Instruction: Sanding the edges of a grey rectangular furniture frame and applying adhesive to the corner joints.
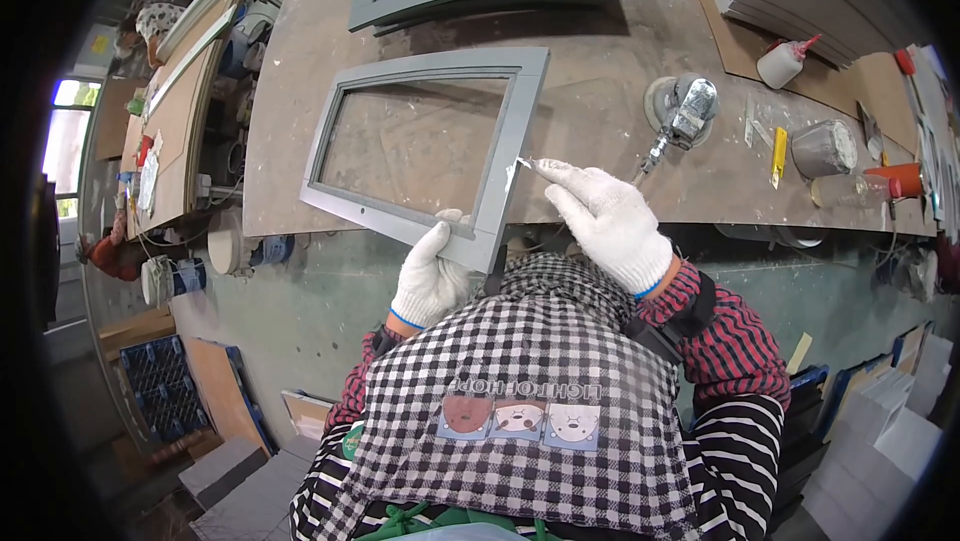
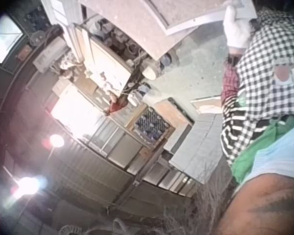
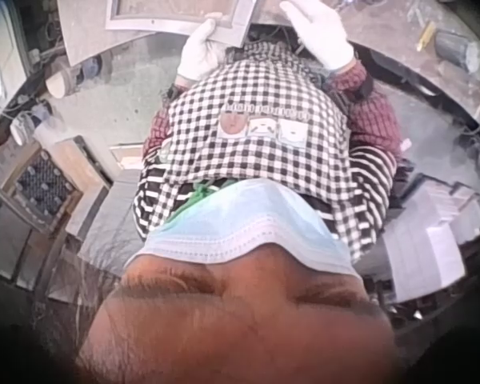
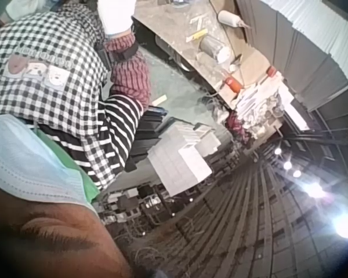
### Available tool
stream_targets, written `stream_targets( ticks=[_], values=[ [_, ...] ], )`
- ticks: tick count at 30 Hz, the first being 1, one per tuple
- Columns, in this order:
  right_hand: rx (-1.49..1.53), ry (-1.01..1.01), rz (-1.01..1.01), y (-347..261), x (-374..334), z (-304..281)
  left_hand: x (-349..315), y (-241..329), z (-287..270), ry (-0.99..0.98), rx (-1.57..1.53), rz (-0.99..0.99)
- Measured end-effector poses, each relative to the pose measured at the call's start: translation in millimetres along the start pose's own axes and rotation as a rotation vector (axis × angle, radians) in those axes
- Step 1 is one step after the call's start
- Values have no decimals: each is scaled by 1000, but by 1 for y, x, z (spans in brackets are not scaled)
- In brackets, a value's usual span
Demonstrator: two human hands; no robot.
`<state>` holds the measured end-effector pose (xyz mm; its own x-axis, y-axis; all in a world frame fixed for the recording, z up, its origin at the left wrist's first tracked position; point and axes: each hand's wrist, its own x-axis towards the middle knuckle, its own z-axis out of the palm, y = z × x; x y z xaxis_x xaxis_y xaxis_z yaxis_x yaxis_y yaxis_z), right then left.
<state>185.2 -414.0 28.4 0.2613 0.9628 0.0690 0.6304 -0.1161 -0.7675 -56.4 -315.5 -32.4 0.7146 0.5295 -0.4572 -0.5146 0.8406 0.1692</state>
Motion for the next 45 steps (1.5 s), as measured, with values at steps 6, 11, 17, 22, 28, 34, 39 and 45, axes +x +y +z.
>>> stream_targets(
  ticks=[6,11,17,22,28,34,39,45],
  values=[
    [154,-42,20,1,-7,1,1,-4,1,-11,-86,14],
    [185,-191,-122,10,-16,-13,8,-8,-1,59,-6,12],
    [581,-242,549,4,-14,-32,-7,2,-16,108,151,-46],
    [365,54,361,31,-23,-45,2,10,-78,144,191,-22],
    [-244,819,293,135,-28,-146,10,-1,-102,302,244,-20],
    [-655,946,745,201,-24,-254,6,-2,-93,366,258,5],
    [-803,698,998,221,-1,-272,-3,0,-93,340,297,24],
    [-1324,781,449,246,-11,-261,-14,5,-53,131,1704,331]
  ],
)
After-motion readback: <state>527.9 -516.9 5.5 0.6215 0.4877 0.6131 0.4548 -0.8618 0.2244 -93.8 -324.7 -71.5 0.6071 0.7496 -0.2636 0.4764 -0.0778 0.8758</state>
